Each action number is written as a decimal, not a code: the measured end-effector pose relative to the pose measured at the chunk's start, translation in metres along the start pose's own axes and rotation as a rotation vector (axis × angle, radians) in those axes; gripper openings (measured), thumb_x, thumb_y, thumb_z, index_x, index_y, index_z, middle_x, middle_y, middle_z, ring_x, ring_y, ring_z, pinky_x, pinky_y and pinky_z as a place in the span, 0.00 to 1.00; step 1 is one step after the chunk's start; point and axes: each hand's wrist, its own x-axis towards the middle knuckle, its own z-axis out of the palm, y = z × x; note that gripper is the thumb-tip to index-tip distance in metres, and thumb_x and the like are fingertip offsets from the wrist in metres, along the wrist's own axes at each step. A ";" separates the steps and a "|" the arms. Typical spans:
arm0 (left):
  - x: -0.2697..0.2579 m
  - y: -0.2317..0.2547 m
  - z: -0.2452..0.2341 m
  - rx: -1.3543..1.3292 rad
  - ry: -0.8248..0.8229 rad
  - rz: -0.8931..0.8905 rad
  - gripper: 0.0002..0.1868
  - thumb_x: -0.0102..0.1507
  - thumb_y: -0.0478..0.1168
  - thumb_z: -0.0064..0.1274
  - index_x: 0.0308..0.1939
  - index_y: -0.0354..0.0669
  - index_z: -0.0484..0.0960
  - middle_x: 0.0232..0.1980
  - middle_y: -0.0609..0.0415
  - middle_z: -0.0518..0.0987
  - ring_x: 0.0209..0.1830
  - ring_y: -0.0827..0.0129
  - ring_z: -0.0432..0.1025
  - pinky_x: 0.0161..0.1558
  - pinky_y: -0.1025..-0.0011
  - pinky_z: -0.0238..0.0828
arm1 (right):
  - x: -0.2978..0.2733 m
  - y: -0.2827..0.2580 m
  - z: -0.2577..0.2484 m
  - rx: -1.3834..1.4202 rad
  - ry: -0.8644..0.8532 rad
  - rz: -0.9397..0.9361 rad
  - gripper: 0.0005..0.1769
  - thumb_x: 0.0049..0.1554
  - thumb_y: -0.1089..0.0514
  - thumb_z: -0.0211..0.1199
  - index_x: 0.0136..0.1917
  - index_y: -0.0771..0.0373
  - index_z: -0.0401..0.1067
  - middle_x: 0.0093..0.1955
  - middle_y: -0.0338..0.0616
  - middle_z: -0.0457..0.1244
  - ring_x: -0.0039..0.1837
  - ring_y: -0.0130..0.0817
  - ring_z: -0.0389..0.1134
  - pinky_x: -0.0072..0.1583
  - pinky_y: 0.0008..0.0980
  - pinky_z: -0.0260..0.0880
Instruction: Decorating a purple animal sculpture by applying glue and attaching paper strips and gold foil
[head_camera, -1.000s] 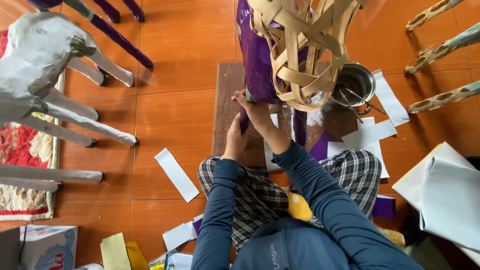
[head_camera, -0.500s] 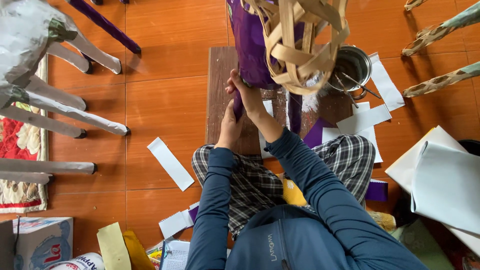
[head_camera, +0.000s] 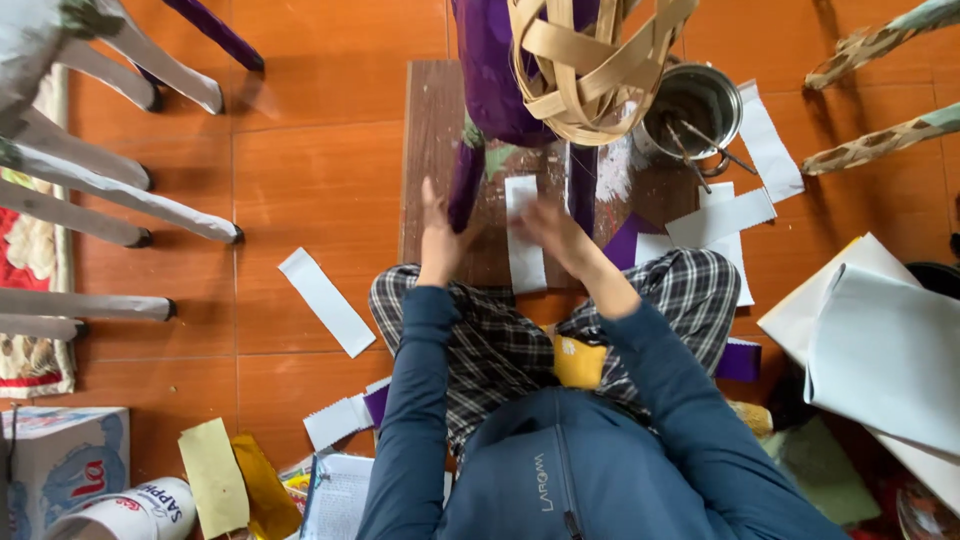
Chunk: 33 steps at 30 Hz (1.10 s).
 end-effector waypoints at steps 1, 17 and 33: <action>-0.012 -0.016 0.002 0.047 0.050 -0.060 0.68 0.59 0.45 0.76 0.89 0.54 0.37 0.69 0.29 0.77 0.65 0.28 0.76 0.65 0.35 0.74 | -0.017 0.026 -0.017 0.010 0.096 0.130 0.32 0.64 0.40 0.72 0.67 0.69 0.77 0.55 0.54 0.71 0.62 0.45 0.73 0.67 0.51 0.72; -0.065 -0.140 0.179 0.305 -0.369 -0.572 0.57 0.70 0.56 0.62 0.87 0.36 0.40 0.51 0.36 0.85 0.47 0.47 0.84 0.46 0.50 0.83 | -0.025 0.230 -0.141 -0.357 0.088 0.259 0.07 0.63 0.61 0.66 0.53 0.63 0.81 0.38 0.52 0.74 0.36 0.35 0.76 0.37 0.31 0.77; -0.070 -0.089 0.126 0.173 -0.370 0.718 0.19 0.63 0.30 0.55 0.58 0.37 0.82 0.53 0.36 0.83 0.59 0.41 0.76 0.63 0.48 0.75 | -0.016 0.203 -0.095 -1.318 0.204 -0.754 0.36 0.49 0.60 0.73 0.72 0.53 0.74 0.74 0.60 0.62 0.73 0.62 0.66 0.67 0.56 0.69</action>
